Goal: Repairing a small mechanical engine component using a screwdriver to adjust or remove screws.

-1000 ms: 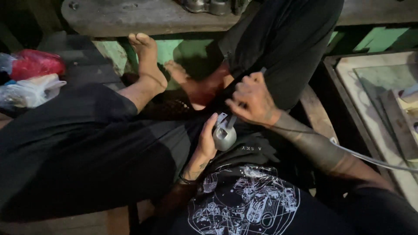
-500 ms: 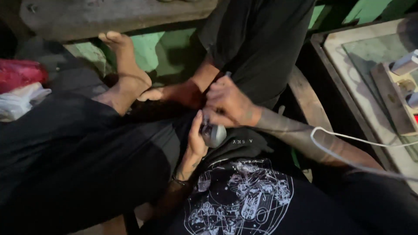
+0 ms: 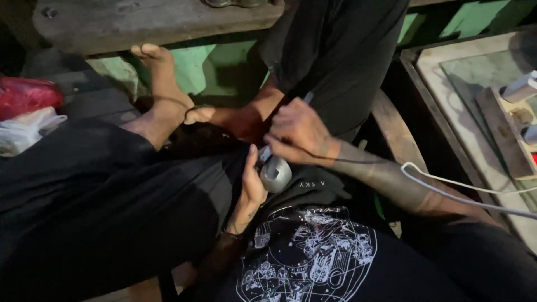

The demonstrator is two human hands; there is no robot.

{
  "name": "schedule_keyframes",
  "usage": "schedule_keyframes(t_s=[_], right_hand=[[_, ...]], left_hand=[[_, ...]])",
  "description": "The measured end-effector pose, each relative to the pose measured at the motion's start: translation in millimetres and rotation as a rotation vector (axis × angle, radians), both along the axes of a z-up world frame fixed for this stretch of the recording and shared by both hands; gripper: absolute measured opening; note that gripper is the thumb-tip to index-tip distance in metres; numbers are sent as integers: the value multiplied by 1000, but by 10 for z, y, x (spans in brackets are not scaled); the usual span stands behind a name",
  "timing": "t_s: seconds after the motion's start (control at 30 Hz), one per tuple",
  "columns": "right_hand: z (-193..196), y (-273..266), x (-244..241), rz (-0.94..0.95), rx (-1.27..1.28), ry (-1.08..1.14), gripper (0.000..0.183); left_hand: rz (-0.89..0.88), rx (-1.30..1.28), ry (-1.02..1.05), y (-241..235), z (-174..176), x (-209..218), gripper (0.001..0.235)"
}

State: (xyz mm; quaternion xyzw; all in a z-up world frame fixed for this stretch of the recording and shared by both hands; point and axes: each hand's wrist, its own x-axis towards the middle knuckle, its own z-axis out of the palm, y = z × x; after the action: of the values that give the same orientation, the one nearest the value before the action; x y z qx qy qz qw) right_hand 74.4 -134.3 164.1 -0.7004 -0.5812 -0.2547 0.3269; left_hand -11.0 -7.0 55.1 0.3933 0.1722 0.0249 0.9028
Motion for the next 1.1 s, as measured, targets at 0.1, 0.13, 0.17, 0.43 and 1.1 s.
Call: schedule_keyframes(t_s=[0.1,0.13,0.17,0.43,1.1], right_hand=[[-149,-12,9,24,-29,46,45],[-174,-45,79,24,-27,53,45],[-178,-84,171,-68,-25,15,44],[-115,-84,171,-43,-37,-32,41],[-60,-187,176,-200,-59,-23,47]], left_hand=[[1,64,-27,-26,-69,-22,53],[-1,65,-21,21,-112,-43,53],[-32,192,-34,61,-145,-33,57],[-66,327,-166,122,-572,43,82],[-109,516,-165,106,-146,-58,84]])
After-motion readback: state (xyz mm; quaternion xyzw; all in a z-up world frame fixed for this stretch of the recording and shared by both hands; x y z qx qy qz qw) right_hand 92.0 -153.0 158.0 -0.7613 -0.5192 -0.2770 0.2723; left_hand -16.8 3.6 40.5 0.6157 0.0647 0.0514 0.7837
